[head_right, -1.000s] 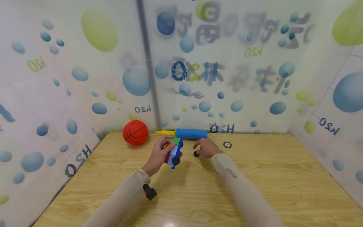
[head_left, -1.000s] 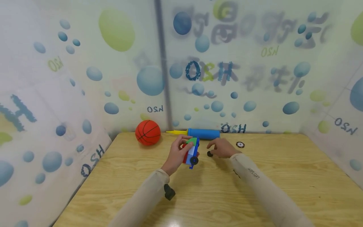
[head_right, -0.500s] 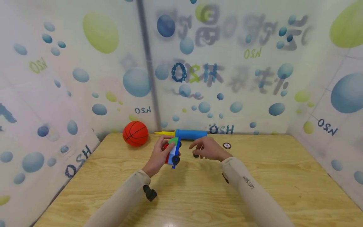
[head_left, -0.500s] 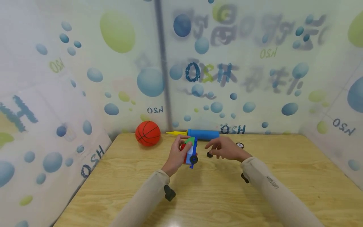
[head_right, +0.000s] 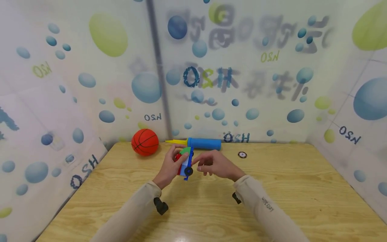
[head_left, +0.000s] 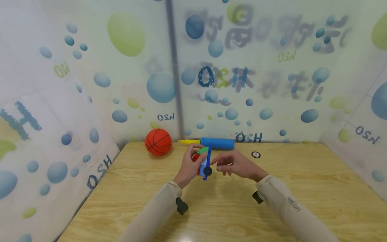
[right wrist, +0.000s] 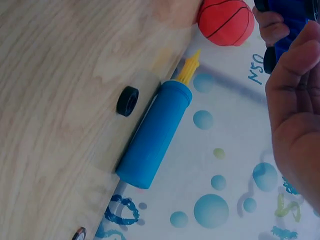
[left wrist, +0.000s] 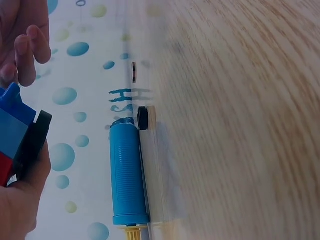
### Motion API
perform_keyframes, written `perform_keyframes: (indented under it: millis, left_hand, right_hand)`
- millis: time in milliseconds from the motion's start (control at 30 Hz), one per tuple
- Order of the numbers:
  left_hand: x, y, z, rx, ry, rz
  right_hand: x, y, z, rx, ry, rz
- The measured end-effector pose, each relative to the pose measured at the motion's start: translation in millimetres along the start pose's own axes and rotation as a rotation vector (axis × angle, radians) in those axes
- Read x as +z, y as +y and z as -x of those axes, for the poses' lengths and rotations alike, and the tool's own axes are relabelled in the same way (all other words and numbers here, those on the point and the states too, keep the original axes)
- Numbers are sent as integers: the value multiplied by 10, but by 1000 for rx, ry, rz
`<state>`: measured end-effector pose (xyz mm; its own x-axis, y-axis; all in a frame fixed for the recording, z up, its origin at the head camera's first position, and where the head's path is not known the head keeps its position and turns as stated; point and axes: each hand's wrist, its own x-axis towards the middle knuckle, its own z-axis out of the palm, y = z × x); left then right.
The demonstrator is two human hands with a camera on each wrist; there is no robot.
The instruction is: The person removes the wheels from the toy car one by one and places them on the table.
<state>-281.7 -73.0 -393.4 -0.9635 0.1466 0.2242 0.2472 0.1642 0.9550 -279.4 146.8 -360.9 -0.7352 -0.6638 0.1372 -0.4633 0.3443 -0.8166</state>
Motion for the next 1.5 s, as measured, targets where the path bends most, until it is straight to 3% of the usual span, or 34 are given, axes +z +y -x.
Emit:
perform_keyframes:
  millis: [300, 900, 1500]
  left_hand:
    - [3, -28, 4, -1, 20, 3]
    - [32, 11, 0, 13, -15, 42]
    - [39, -76, 14, 35, -14, -12]
  right_hand:
    - [172, 43, -72, -2, -6, -69]
    - [327, 24, -139, -41, -33, -163]
    - [451, -12, -124, -34, 70, -75]
